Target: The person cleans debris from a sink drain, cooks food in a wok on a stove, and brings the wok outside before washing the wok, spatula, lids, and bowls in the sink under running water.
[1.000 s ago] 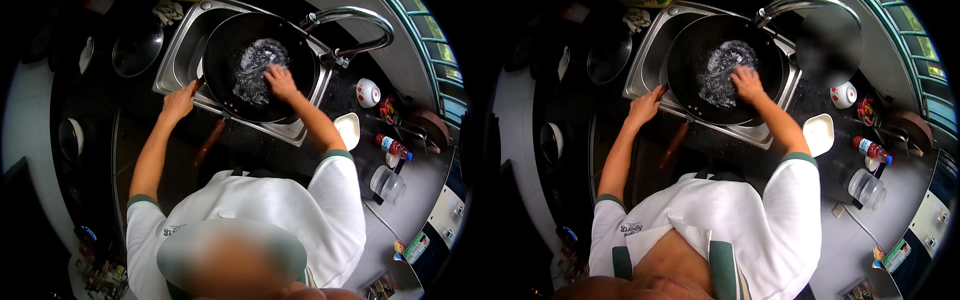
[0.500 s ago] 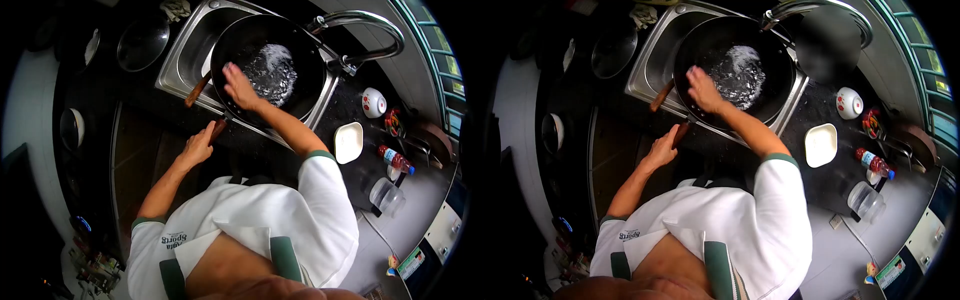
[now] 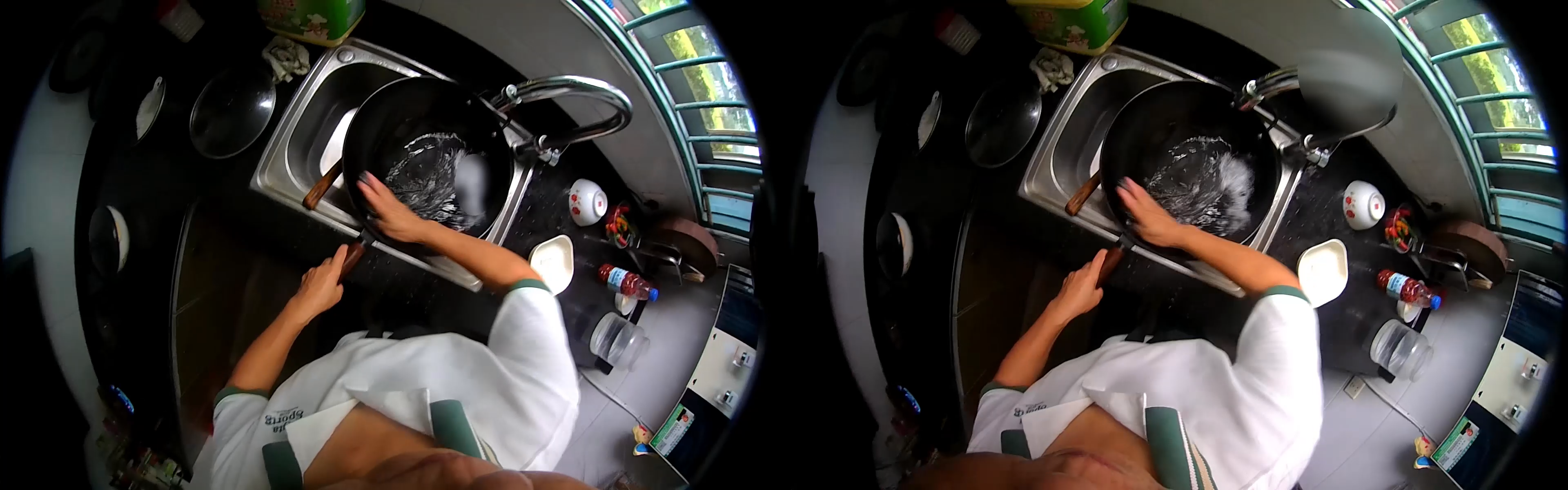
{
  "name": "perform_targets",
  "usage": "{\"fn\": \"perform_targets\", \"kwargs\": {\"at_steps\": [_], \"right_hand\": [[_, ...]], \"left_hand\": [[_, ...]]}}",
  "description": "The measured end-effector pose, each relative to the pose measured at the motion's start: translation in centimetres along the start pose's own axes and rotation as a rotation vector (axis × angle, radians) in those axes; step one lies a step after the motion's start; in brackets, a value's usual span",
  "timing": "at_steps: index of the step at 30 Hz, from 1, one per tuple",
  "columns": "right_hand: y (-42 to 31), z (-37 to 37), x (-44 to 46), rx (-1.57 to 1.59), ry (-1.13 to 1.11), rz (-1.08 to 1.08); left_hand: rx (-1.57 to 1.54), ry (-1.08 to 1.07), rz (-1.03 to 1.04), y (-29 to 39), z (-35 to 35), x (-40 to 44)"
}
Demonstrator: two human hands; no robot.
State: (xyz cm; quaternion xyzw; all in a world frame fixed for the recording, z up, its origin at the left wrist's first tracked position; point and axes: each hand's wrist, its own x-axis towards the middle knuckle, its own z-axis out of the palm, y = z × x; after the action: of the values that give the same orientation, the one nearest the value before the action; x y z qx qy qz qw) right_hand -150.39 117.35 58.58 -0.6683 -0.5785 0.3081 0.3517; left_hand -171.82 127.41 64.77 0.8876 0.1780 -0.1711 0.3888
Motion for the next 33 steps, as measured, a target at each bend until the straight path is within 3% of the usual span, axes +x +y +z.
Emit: {"fn": "perform_targets", "kwargs": {"at_steps": [2, 5, 9, 11, 13, 16, 18, 19, 20, 22, 26, 29, 33], "right_hand": [[1.3, -0.5, 5.6, -0.241, 0.294, -0.215], [7.0, -5.4, 10.1, -0.734, 0.575, -0.192], [10.5, -14.4, 3.4, -1.325, 0.440, 0.123], [10.1, -15.4, -2.0, -1.369, 0.263, 0.167], [10.1, -13.1, -6.4, -1.364, -0.009, 0.361], [6.6, -7.4, -8.5, -0.819, -0.161, 0.552], [3.6, -4.4, -6.1, -0.406, -0.226, 0.422], [6.1, -0.5, -6.0, -0.415, 0.032, 0.180], [5.3, 0.7, -4.1, -0.346, 0.103, 0.118], [3.3, 0.0, 1.3, -0.424, 0.225, 0.092], [8.1, -5.8, 6.9, -0.786, 0.519, 0.008], [10.2, -10.7, 2.6, -1.131, 0.392, 0.181], [10.2, -9.4, -6.6, -1.132, 0.100, 0.289]], "left_hand": [[0.050, -0.056, -0.048, 0.7, -0.5, 0.1], [0.095, -0.088, -0.088, 1.2, -0.8, 0.1], [0.066, -0.039, -0.057, 1.1, -0.6, -0.2], [0.049, -0.021, -0.034, 0.8, -0.3, -0.2], [0.030, 0.008, -0.005, 0.4, 0.1, 0.0], [-0.006, 0.024, 0.002, 0.1, 0.0, 0.0], [0.005, -0.022, -0.032, 0.3, -0.2, 0.1], [0.007, -0.021, -0.035, 0.3, -0.3, 0.2], [0.010, -0.041, -0.044, 0.4, -0.4, 0.3], [0.015, -0.067, -0.061, 0.5, -0.4, 0.2], [0.026, -0.042, -0.033, 0.5, -0.4, 0.1], [0.028, -0.046, -0.054, 0.7, -0.3, 0.2], [0.026, -0.042, -0.046, 0.6, -0.4, 0.1]]}}
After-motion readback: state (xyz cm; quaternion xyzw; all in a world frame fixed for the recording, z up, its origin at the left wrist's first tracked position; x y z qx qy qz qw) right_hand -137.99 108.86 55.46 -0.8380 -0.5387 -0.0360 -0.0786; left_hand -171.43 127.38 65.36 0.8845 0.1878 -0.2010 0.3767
